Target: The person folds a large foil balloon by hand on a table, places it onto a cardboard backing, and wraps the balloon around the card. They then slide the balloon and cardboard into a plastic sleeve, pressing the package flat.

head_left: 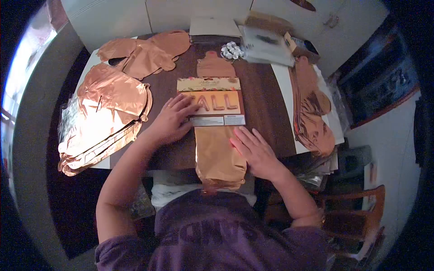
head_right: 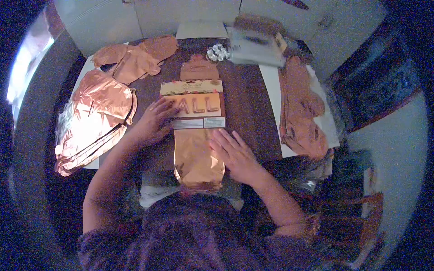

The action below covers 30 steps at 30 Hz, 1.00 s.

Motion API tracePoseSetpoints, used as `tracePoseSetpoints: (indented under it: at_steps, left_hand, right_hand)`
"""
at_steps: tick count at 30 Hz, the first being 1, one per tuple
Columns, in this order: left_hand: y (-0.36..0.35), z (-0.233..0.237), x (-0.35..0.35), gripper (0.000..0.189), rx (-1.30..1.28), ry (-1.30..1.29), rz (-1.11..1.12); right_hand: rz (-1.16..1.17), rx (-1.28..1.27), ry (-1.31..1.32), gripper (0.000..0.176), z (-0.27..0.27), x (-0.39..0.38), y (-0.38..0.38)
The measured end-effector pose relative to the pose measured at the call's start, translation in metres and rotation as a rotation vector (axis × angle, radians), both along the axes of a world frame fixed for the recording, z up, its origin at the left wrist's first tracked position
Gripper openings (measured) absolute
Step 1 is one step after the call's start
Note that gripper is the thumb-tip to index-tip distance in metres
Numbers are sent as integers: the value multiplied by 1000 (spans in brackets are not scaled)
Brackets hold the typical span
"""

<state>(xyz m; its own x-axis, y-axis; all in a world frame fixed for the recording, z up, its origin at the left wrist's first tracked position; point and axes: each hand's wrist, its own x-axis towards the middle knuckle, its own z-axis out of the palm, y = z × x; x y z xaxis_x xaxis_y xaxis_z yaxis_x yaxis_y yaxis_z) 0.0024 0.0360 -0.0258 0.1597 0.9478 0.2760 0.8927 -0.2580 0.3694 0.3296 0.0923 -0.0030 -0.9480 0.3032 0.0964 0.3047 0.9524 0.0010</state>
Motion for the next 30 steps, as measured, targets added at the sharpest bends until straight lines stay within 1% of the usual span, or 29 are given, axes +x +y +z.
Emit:
tracePoseSetpoints:
  at_steps: [3,6,9,13,16,18,20,21,22,25,28,30]
  left_hand:
    - [-5,3,3,57,-23,37,-40]
    - [-14,3,14,56,-8,22,-68]
    - [-26,11,32,53,12,28,-63]
    - [-44,11,47,55,-32,-23,-62]
    - [-50,2,46,53,61,-62,-158]
    - [-59,2,51,55,56,-52,-140]
    - [-68,9,54,59,28,-30,-154]
    - [-73,22,55,61,2,-12,-180]
    - [-76,31,56,63,-24,6,-205]
    - [-86,37,60,71,-68,13,-259]
    - [-83,23,67,77,47,-43,-189]
    - [-76,12,70,78,41,-136,-75]
  right_hand:
    - [56,-9,204,51,-13,8,3]
    - [107,34,299,37,-13,9,-1]
    - [133,125,404,32,-16,10,-7]
    - [117,63,505,28,-25,13,-17]
    - [115,46,550,27,-29,15,-22]
    - [112,35,574,28,-26,15,-25]
    - [108,34,582,28,-25,14,-28]
    - [104,35,587,28,-25,14,-29]
    - [98,1,600,28,-25,14,-27]
    - [76,-101,642,28,-29,15,-23]
    - [54,-208,678,26,-27,13,-17]
    - [31,-302,681,26,-22,11,-15]
